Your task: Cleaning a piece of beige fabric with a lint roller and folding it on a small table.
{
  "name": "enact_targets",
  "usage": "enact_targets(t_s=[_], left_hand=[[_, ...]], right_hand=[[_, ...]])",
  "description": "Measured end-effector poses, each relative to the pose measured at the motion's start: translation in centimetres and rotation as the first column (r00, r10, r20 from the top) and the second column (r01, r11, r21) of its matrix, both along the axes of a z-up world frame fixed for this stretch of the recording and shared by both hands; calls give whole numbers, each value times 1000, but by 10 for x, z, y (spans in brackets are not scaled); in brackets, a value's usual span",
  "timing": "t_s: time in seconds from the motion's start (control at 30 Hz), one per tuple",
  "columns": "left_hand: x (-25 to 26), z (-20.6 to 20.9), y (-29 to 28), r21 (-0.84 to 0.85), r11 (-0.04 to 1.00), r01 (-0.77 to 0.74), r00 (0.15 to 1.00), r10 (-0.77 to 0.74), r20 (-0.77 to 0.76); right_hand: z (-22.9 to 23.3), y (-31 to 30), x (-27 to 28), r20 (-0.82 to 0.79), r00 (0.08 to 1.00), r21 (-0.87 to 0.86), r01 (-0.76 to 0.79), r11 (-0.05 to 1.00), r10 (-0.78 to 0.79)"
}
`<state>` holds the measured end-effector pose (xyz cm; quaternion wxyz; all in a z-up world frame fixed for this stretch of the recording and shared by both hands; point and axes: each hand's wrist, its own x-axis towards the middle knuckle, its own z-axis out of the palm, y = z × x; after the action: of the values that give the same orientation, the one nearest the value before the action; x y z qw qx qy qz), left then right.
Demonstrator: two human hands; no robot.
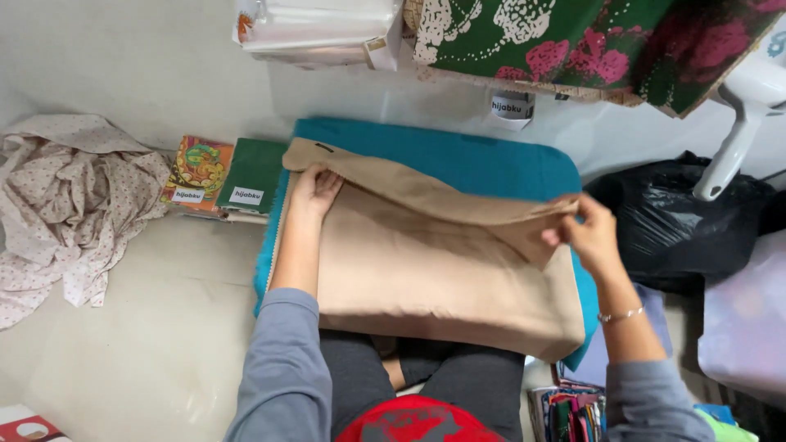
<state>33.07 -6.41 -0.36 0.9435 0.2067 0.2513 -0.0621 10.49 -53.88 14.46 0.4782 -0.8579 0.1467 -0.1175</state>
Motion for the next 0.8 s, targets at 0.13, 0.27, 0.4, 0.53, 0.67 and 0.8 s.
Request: enact_targets(t_s=[0.13,0.27,0.4,0.53,0.67,0.8], left_hand=[[-45,61,5,-153,987,55,966,-14,256],[-176,99,23,41,993,114,820,-118,560],[-243,56,67,-42,962,268,887,-230,401],[-245,79,81,157,944,292,935,-316,162],[-206,49,95,267,887,376,889,-427,167],[-157,24,93,585,782,215,972,-226,-55]], right_hand=[[73,8,-16,290,950,216,-180,959,113],[80,-17,-79,299,917,17,-281,960,263],[16,-56,-124,17,941,201,-334,921,337],[-32,-48,-133,-188,975,315,-53,947,117],[-56,-47,-108,-121,992,413,83,907,-36],[-94,-66,-68,-104,962,376,272,886,-251]])
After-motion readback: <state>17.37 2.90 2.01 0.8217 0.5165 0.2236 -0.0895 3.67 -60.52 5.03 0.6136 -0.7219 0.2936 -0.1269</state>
